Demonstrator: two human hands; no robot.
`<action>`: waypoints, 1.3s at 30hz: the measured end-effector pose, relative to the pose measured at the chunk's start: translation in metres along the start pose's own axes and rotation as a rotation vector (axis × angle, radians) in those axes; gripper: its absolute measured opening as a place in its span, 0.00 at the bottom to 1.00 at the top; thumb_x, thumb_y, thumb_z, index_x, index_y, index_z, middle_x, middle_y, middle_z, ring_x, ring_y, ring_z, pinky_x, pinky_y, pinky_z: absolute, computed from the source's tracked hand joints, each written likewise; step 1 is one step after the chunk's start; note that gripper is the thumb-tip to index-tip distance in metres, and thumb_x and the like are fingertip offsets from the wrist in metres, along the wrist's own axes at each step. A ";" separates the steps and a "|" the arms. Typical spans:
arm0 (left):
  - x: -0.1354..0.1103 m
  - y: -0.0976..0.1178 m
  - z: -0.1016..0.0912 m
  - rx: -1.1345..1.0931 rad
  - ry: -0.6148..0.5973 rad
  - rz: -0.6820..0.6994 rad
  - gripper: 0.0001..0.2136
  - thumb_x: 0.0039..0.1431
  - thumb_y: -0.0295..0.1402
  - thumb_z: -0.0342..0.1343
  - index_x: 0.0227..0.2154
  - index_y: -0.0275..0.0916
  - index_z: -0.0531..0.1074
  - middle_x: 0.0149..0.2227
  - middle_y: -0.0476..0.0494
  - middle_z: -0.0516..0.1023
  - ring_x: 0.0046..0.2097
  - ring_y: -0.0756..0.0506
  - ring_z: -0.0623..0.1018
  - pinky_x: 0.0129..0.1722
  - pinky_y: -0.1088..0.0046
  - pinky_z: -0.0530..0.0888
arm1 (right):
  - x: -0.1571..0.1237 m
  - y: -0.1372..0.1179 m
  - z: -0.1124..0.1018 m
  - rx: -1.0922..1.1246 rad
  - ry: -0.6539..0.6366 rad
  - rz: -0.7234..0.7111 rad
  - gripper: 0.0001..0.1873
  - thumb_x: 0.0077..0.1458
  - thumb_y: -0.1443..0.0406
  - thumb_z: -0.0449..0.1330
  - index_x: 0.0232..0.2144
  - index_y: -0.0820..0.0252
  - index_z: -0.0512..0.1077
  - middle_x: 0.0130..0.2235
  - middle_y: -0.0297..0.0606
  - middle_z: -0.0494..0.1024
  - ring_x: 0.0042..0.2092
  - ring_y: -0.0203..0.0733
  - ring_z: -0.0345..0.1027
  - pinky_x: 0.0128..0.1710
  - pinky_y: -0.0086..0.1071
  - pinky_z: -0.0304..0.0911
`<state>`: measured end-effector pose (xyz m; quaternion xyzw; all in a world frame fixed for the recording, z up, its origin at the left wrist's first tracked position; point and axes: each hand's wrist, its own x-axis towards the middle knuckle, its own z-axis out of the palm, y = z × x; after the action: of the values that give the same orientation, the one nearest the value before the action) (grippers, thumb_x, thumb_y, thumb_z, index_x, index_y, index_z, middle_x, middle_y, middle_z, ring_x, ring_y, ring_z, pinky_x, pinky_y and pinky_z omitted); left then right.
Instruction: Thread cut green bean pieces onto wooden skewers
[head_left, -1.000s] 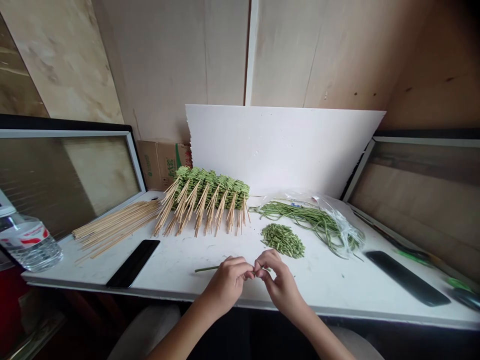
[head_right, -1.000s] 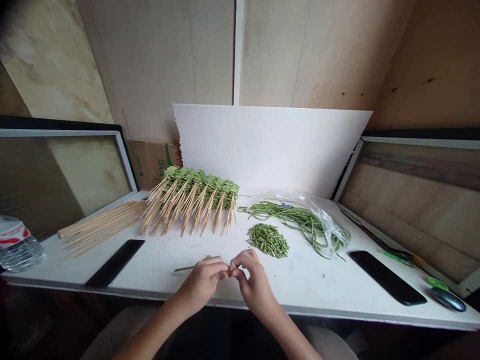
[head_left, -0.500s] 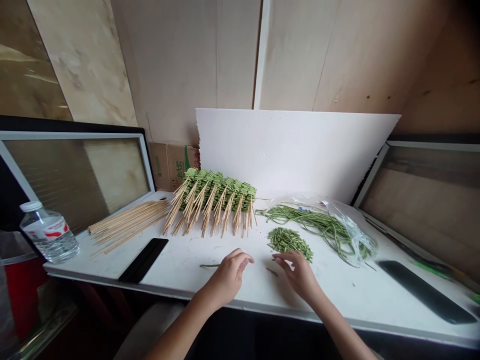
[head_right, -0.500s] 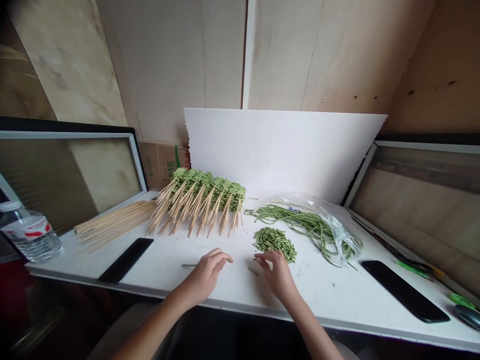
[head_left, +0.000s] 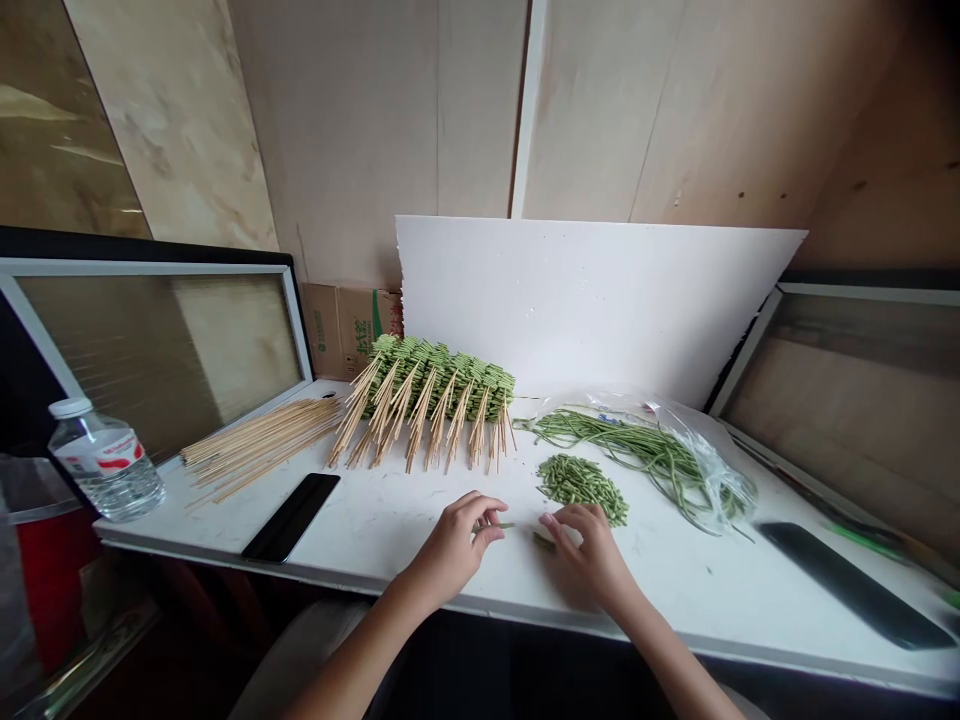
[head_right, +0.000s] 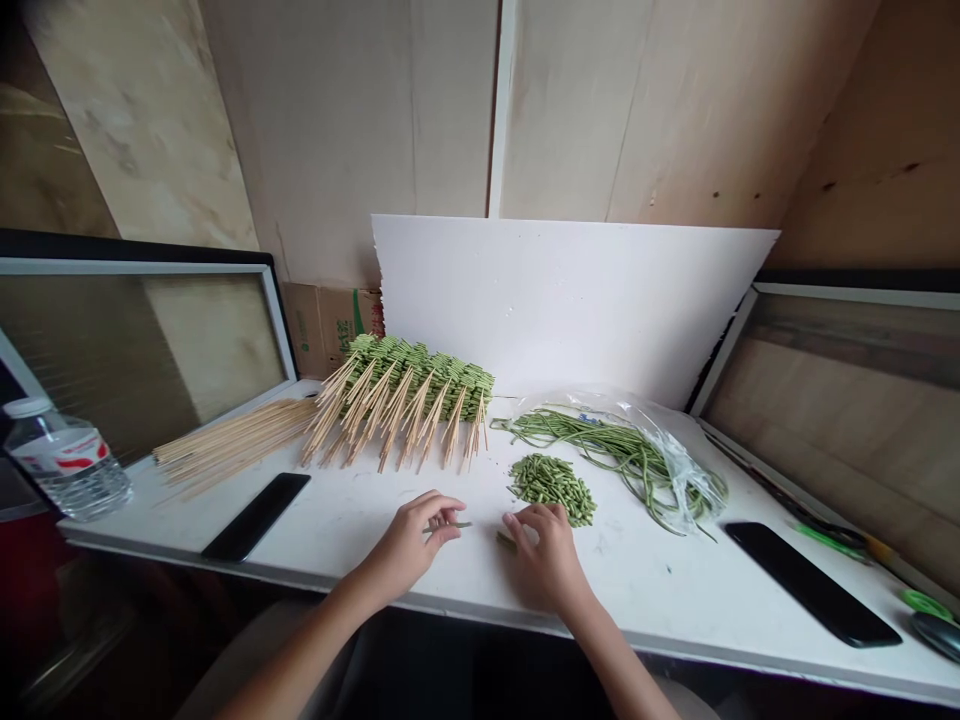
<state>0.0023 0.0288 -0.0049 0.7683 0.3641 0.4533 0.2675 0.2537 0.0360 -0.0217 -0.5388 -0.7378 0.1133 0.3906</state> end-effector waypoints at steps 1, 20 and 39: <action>0.000 0.000 0.001 -0.005 0.003 -0.003 0.11 0.64 0.26 0.62 0.49 0.40 0.77 0.40 0.44 0.79 0.42 0.45 0.79 0.46 0.67 0.77 | 0.000 -0.008 -0.003 0.081 -0.034 0.023 0.28 0.66 0.43 0.55 0.33 0.56 0.83 0.36 0.45 0.82 0.41 0.53 0.72 0.42 0.44 0.68; -0.002 0.034 -0.004 0.012 -0.016 0.080 0.05 0.65 0.26 0.62 0.41 0.39 0.81 0.39 0.44 0.80 0.39 0.46 0.80 0.40 0.72 0.74 | -0.015 -0.062 -0.018 0.296 -0.024 -0.201 0.08 0.64 0.56 0.65 0.40 0.52 0.79 0.37 0.39 0.80 0.39 0.46 0.68 0.38 0.38 0.66; -0.008 0.045 -0.002 -0.038 -0.129 0.130 0.14 0.61 0.15 0.54 0.33 0.37 0.81 0.34 0.45 0.79 0.37 0.48 0.78 0.38 0.76 0.73 | -0.016 -0.057 -0.010 0.653 -0.123 -0.237 0.10 0.63 0.56 0.66 0.34 0.53 0.81 0.32 0.39 0.78 0.38 0.47 0.70 0.41 0.40 0.66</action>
<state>0.0119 -0.0042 0.0249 0.8128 0.2870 0.4259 0.2749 0.2219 -0.0035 0.0112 -0.2881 -0.7422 0.3295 0.5075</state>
